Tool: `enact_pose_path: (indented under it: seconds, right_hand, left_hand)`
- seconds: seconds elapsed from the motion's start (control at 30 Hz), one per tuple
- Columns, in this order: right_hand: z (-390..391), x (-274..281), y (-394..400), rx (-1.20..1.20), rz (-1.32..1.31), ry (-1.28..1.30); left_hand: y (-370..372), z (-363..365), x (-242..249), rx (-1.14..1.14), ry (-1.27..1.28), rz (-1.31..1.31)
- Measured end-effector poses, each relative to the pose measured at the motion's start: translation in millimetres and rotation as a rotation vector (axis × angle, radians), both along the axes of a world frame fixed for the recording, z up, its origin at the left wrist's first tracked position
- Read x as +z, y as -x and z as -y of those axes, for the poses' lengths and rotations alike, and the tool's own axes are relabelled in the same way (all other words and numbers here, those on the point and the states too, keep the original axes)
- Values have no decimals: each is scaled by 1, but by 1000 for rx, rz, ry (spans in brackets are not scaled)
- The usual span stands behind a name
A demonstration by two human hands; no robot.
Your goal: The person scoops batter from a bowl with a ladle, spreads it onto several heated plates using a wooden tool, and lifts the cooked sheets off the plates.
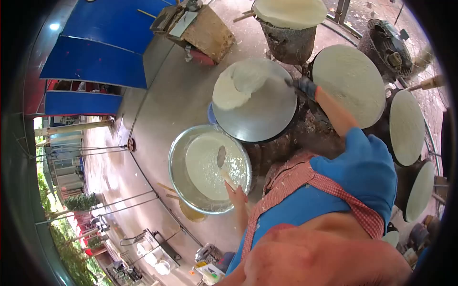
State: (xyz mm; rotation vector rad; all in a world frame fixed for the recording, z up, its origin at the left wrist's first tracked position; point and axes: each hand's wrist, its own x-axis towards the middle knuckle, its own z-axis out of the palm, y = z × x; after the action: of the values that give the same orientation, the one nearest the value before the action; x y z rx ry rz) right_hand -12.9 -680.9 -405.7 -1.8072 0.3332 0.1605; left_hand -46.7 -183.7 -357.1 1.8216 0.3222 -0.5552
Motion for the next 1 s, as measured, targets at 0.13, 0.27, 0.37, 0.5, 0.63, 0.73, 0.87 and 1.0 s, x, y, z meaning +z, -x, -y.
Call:
enact_pose_path:
  seconds: [0.13,0.27,0.37,0.5,0.63,0.73,0.87,1.0]
  right_hand:
    - [-15,-26,-5,276,390,350]
    - [-11,-30,24,248,181,206]
    - [20,-12,-7,140,74,127]
    - [19,-12,-31,221,107,229]
    - [20,-32,14,319,152,285]
    - [36,-21,-5,229,64,207]
    - [30,-7,-71,227,72,245]
    - [28,-12,-42,328,64,267]
  left_hand:
    - [15,8,12,105,68,-99]
    - [29,16,22,162,65,-142]
    - [36,22,38,151,14,-117]
    - [44,7,25,-95,-89,40]
    - [50,9,16,201,-40,-127]
    - [57,-11,0,62,70,-9]
    - [60,6,21,224,-11,-98]
    - [67,1,21,270,-52,-129]
